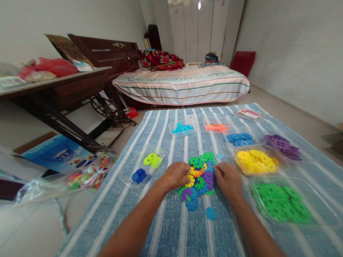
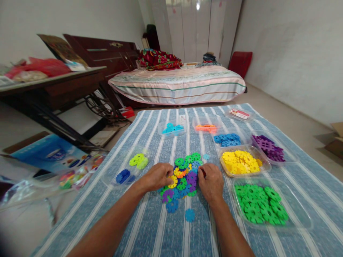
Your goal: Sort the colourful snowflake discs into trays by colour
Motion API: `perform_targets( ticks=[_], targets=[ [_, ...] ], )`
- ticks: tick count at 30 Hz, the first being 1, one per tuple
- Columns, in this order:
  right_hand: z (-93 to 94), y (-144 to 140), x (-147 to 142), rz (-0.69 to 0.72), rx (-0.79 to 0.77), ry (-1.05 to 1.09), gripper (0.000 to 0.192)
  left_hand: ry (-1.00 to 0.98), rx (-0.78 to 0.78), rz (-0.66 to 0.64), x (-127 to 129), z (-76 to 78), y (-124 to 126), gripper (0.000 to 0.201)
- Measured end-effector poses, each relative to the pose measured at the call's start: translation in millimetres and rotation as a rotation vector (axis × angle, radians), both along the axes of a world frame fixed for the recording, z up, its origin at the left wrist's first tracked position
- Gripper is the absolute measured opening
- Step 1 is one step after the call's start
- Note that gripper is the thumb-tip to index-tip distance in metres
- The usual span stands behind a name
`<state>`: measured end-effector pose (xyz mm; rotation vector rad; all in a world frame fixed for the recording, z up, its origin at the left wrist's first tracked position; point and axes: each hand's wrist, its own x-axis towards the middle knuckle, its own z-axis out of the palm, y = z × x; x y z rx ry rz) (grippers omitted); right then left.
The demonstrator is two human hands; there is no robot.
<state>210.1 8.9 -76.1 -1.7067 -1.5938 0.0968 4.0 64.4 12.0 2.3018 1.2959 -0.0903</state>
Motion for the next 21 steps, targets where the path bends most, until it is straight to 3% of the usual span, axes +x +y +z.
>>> perform_targets(
  ticks=[7, 11, 15, 21],
  targets=[
    [-1.6, 1.5, -0.5, -0.011, -0.003, 0.009, 0.021, -0.035, -0.084, 0.055, -1.9, 0.2, -0.8, 0.010],
    [-2.0, 1.3, -0.1, -0.009, -0.021, 0.012, 0.020, -0.105, -0.164, 0.087, -4.2, -3.4, -0.3, 0.021],
    [-1.3, 1.0, -0.2, -0.014, -0.029, 0.009, 0.020, -0.142, -0.242, 0.096, -6.8, -8.4, -0.4, 0.013],
    [-2.1, 2.0, 0.5, 0.001, -0.009, 0.007, 0.022, -0.342, -0.420, 0.147, -15.5, -1.9, -1.3, 0.019]
  ],
)
